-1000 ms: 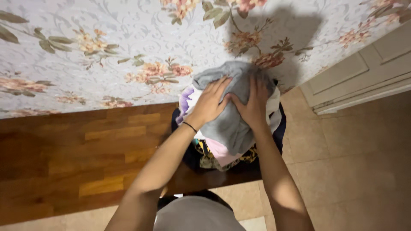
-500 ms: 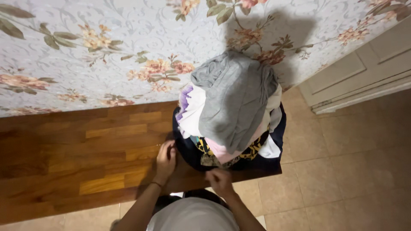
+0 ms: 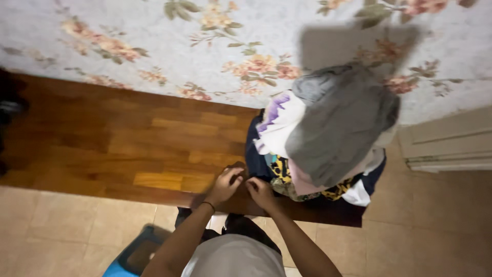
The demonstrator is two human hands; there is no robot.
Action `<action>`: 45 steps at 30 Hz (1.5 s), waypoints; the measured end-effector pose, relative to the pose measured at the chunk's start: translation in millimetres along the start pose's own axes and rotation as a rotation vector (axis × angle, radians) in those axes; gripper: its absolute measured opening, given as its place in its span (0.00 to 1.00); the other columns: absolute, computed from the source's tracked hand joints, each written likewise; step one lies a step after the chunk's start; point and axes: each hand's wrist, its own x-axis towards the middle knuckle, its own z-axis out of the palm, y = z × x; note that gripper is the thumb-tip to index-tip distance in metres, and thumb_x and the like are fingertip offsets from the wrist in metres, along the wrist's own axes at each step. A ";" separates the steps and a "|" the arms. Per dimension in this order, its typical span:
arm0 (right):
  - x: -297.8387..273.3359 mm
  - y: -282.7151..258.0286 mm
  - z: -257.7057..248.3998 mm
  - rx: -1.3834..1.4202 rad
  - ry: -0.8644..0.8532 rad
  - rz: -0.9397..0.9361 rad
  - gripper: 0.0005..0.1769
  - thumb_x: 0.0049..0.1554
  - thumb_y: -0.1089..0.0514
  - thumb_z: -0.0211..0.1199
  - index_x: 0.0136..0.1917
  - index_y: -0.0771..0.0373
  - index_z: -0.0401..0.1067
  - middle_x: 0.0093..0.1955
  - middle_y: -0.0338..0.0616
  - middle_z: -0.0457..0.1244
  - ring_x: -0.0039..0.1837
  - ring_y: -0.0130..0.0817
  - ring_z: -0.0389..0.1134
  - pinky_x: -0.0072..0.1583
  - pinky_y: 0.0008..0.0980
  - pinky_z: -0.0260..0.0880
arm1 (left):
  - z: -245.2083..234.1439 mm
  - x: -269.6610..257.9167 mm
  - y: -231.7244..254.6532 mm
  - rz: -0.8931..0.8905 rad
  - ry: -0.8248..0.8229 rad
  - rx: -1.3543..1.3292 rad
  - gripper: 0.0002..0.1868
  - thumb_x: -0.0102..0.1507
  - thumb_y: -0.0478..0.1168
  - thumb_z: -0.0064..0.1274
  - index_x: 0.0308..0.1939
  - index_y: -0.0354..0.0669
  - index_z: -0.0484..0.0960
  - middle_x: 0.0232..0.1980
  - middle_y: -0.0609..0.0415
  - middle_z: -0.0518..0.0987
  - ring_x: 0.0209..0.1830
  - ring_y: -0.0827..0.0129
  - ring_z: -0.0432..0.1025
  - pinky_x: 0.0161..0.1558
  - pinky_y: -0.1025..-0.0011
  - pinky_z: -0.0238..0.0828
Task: The person takes clothes out of a suitcase and folds them on a wooden surface by hand, adding them one at a time to a stack.
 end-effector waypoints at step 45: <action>59.5 -227.8 305.3 -0.524 -0.403 -0.375 0.41 0.52 0.52 0.66 0.76 0.61 0.56 0.82 0.55 0.46 0.82 0.66 0.41 0.74 0.73 0.40 | -301.8 -138.5 -119.0 0.022 0.208 -0.016 0.26 0.72 0.47 0.45 0.70 0.36 0.68 0.75 0.40 0.66 0.76 0.48 0.60 0.74 0.59 0.55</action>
